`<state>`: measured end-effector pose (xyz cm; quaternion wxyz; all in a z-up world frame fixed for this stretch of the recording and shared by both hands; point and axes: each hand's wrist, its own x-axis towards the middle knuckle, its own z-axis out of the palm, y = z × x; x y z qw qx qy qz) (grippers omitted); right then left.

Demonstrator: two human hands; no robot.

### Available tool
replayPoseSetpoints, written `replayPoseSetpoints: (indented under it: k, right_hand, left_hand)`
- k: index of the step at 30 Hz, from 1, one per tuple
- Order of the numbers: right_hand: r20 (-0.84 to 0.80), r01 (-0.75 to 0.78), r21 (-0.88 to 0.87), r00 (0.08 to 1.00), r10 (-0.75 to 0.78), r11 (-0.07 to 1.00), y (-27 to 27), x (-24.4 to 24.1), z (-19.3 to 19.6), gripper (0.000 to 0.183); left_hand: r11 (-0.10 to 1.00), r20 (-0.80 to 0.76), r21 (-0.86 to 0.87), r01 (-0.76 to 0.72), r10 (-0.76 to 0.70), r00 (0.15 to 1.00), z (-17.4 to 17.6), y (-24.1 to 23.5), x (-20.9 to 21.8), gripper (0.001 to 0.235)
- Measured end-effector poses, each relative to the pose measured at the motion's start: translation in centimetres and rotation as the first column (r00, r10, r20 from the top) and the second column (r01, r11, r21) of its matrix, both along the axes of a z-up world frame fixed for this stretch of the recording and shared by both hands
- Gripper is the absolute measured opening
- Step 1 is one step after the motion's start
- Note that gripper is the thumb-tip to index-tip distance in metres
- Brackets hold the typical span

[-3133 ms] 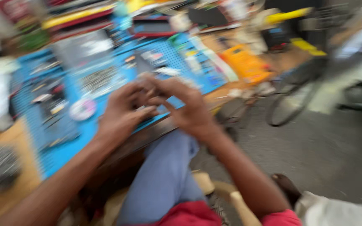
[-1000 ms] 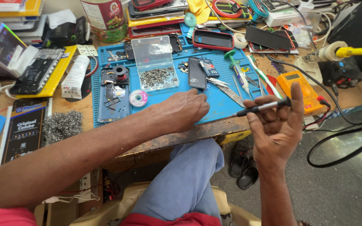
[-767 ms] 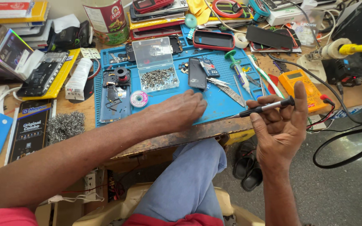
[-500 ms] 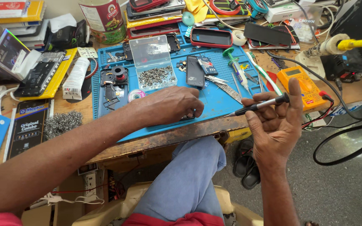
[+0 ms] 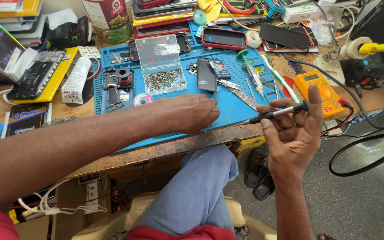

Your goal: The person disassembles a mobile phone using a screwdriver and a metal pry tool, removes the battery and internal components, and then reassembles the phone by placing the keypad and casing back together.

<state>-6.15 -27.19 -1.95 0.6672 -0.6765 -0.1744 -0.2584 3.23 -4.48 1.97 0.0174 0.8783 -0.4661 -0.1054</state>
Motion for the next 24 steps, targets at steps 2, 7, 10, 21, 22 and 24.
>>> replayPoseSetpoints:
  k: [2,7,10,21,22,24]
  right_hand:
    - [0.014,0.004,-0.003,1.0,-0.004,1.0,-0.2,0.0,0.0,0.085]
    - [0.003,-0.006,-0.019,1.0,0.006,1.0,0.3,-0.1,0.1,0.087]
    - [-0.012,-0.01,-0.05,1.0,0.009,0.999,1.1,0.0,-0.1,0.087]
    - [0.099,-0.022,-0.175,0.994,0.04,0.984,4.4,1.0,-1.1,0.079]
    - [0.103,-0.018,-0.207,0.994,0.04,0.978,4.6,1.2,-1.2,0.078]
    - [0.11,-0.019,-0.236,0.993,0.047,0.971,4.8,1.5,-1.3,0.077]
  left_hand:
    - [0.999,0.056,-0.034,0.008,-0.006,0.998,-0.8,0.3,-0.4,0.015]
    - [0.992,0.003,-0.079,-0.101,0.101,0.995,-1.4,1.0,-0.8,0.015]
    - [0.918,-0.16,-0.33,-0.218,0.174,0.972,-0.8,1.9,-0.9,0.014]
    - [0.818,-0.033,-0.508,-0.269,0.294,0.955,-2.1,4.4,-4.1,0.049]
    - [0.816,-0.043,-0.504,-0.284,0.305,0.951,-2.2,4.4,-4.2,0.048]
    - [0.808,-0.035,-0.522,-0.273,0.299,0.954,-2.1,4.4,-4.3,0.048]
